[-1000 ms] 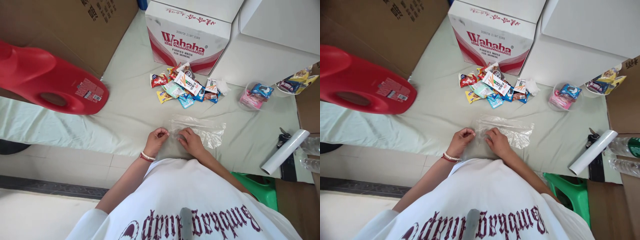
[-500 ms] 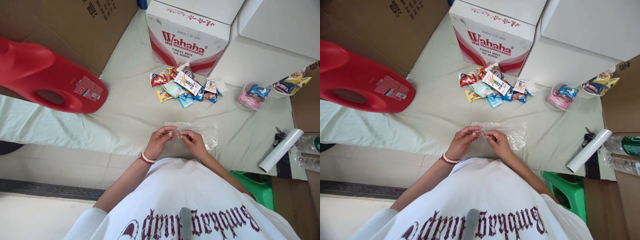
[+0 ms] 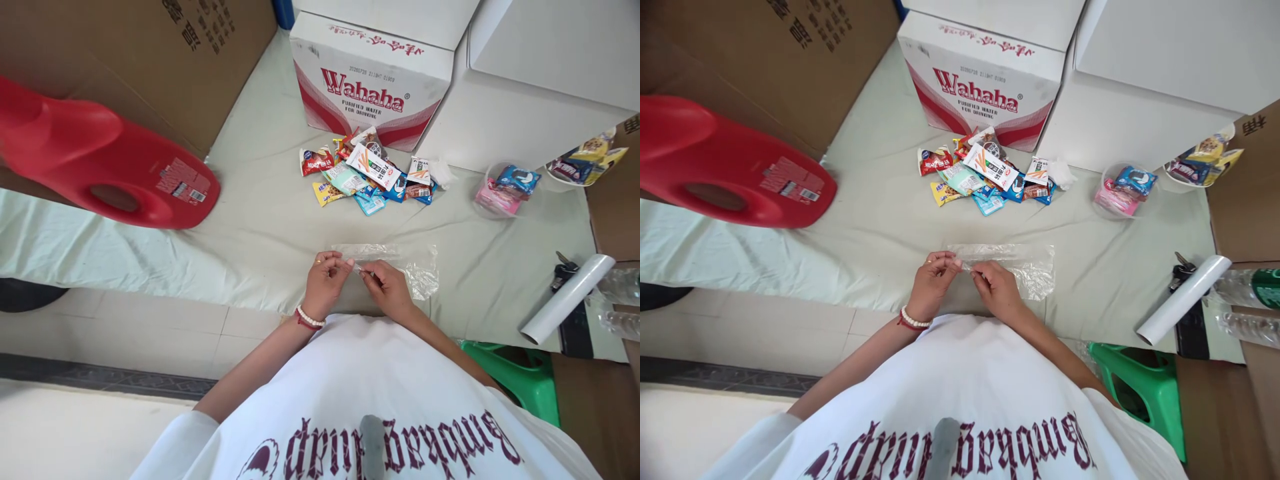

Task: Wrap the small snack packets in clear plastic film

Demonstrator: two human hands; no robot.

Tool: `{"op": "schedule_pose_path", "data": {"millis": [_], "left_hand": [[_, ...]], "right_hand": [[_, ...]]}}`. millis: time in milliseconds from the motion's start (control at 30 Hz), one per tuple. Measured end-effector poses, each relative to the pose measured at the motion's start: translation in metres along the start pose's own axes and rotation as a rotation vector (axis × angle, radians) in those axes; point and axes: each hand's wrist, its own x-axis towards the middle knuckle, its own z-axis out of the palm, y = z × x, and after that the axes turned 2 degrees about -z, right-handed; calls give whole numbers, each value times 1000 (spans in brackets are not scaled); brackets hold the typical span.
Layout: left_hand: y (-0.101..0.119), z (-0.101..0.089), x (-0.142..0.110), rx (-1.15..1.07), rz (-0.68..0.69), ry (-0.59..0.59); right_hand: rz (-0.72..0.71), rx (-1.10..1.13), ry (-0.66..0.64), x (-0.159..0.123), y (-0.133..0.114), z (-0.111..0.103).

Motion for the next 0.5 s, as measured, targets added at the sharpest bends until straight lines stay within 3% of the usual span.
{"op": "schedule_pose_path", "data": {"millis": [133,300,400,500], "left_hand": [[-2,4,-1,-39,18,-11],[1,3,-7,-114,66,-67],[4,-8,-8,-179,125,-70],[10,-30,-9,-228,177,-82]], "right_hand": [[-10,44,-29,-1,0,-2],[104,322,51,-1,5,-6],[199,469,185,0,11,-22],[210,565,404,-1,13,-53]]}}
